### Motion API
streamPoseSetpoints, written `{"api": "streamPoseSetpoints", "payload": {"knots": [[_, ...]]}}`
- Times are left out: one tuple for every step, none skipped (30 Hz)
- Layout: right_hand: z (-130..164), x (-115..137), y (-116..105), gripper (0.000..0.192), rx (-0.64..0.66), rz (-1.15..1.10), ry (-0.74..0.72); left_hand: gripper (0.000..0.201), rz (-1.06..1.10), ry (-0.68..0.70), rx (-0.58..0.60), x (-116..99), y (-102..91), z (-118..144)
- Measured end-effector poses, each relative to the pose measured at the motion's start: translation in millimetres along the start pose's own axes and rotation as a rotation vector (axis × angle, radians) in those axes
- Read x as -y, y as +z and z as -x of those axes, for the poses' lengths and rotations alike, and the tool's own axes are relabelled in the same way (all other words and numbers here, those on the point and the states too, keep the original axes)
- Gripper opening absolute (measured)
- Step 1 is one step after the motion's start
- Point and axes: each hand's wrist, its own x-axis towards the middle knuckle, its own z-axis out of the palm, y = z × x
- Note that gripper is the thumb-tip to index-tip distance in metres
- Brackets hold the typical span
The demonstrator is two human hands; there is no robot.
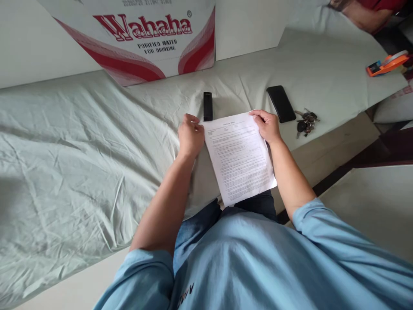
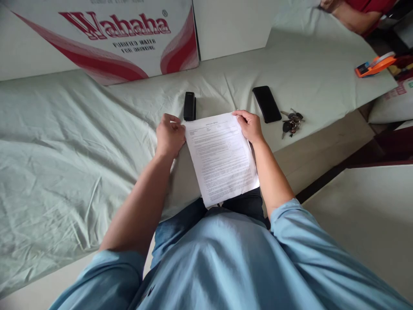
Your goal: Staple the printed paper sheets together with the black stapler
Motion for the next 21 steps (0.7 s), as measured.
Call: {"api": "streamPoseSetpoints", "payload": {"knots": [[0, 1, 1, 0.027, 0.004, 0.011, 0.011, 0.02, -0.052, 0.001, -0.013, -3, -0.4, 0], [0, 1, 2, 0.027, 0.006, 0.022, 0.021, 0.019, -0.099, -0.001, -0.018, -7, -0.9, 1], [0, 1, 3, 0.028, 0.005, 0.033, 0.028, 0.019, -0.135, -0.004, -0.014, -12, -1.2, 1], [0, 1, 3, 0.028, 0.003, 0.044, 0.031, 0.021, -0.158, -0.007, 0.003, -17, -1.5, 2], [1, 1, 4, 0.029, 0.002, 0.056, 0.031, 0.024, -0.174, -0.014, 0.018, -21, -1.6, 3], [1, 1, 5, 0.03, 0.004, 0.069, 0.03, 0.026, -0.189, -0.025, 0.024, -25, -1.6, 3], [1, 1, 6, 0.031, 0.007, 0.085, 0.031, 0.028, -0.201, -0.039, 0.023, -27, -1.4, 4], [1, 1, 6, 0.031, 0.01, 0.1, 0.033, 0.029, -0.21, -0.05, 0.015, -29, -1.0, 5], [1, 0, 6, 0.032, 0.01, 0.113, 0.036, 0.029, -0.213, -0.055, 0.003, -29, -0.6, 6], [1, 0, 7, 0.032, 0.005, 0.121, 0.038, 0.03, -0.209, -0.055, -0.01, -29, -0.1, 7], [2, -1, 7, 0.032, -0.005, 0.121, 0.038, 0.031, -0.199, -0.048, -0.021, -27, 0.4, 7], [1, -1, 7, 0.031, -0.019, 0.116, 0.037, 0.031, -0.182, -0.033, -0.034, -25, 0.8, 9], [1, -2, 7, 0.03, -0.036, 0.105, 0.036, 0.031, -0.159, -0.009, -0.045, -22, 1.2, 10], [1, -3, 7, 0.029, -0.05, 0.092, 0.036, 0.031, -0.129, 0.021, -0.055, -19, 1.5, 11], [1, -3, 7, 0.028, -0.059, 0.078, 0.037, 0.031, -0.091, 0.052, -0.066, -16, 1.7, 12], [1, -4, 7, 0.027, -0.064, 0.065, 0.04, 0.03, -0.05, 0.08, -0.075, -14, 1.9, 13], [1, -4, 7, 0.026, -0.064, 0.054, 0.041, 0.03, -0.009, 0.101, -0.082, -12, 2.2, 14], [1, -4, 7, 0.025, -0.061, 0.044, 0.042, 0.029, 0.027, 0.114, -0.082, -10, 2.5, 14], [1, -3, 7, 0.025, -0.056, 0.038, 0.04, 0.028, 0.054, 0.117, -0.08, -9, 3.0, 14], [1, -3, 7, 0.024, -0.052, 0.034, 0.039, 0.027, 0.071, 0.116, -0.076, -8, 3.6, 15], [0, -2, 7, 0.024, -0.052, 0.032, 0.037, 0.026, 0.076, 0.111, -0.075, -8, 4.3, 15]]}}
